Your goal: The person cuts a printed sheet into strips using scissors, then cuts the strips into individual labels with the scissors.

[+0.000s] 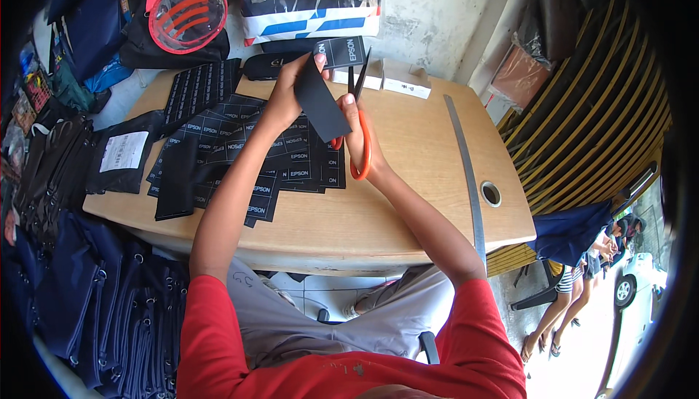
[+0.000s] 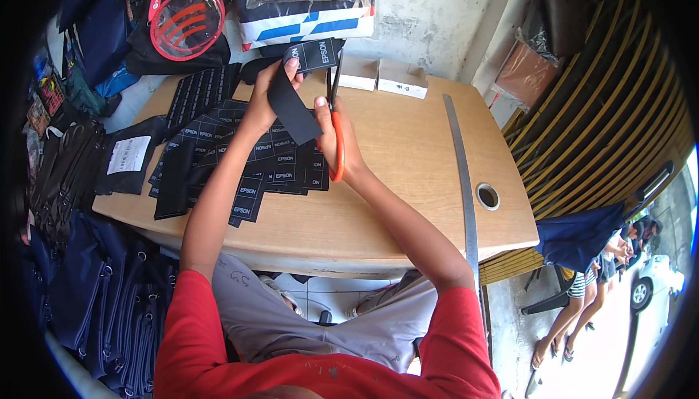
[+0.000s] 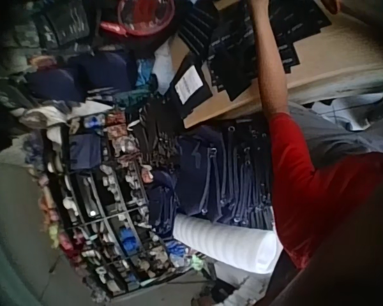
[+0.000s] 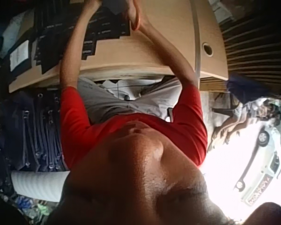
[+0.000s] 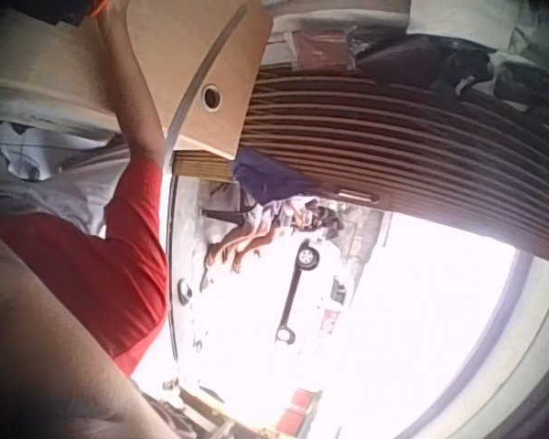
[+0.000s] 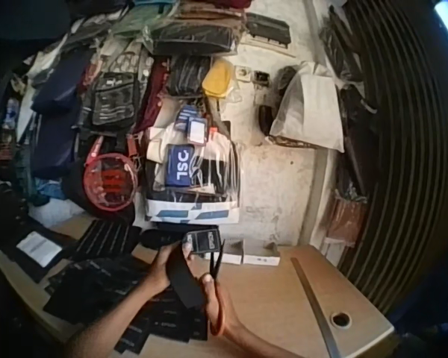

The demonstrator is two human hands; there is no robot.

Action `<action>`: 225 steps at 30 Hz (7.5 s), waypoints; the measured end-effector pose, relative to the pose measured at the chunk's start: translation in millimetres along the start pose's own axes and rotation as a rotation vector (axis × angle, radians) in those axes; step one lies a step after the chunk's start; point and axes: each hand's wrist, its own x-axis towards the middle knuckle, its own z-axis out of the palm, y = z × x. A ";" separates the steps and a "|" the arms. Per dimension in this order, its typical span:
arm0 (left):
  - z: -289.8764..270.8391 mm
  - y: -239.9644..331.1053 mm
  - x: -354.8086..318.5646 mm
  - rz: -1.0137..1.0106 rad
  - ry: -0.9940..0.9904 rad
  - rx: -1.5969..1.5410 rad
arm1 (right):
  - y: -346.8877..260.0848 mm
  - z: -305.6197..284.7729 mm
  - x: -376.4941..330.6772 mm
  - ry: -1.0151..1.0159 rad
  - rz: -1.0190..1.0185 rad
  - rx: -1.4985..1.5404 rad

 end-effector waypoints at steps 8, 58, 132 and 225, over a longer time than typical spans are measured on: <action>-3.6 -3.4 2.8 0.150 0.112 0.095 | 8.3 5.9 -3.2 0.001 -0.128 -0.166; 12.4 9.9 -2.9 0.441 -0.115 0.380 | -5.6 2.4 -4.5 -0.027 -0.252 -0.132; 14.1 17.9 -4.7 0.401 -0.085 0.343 | -11.8 3.4 -9.1 0.033 -0.256 -0.237; 15.1 22.7 -11.6 0.184 -0.024 0.100 | -23.0 12.2 -19.8 0.074 -0.264 -0.294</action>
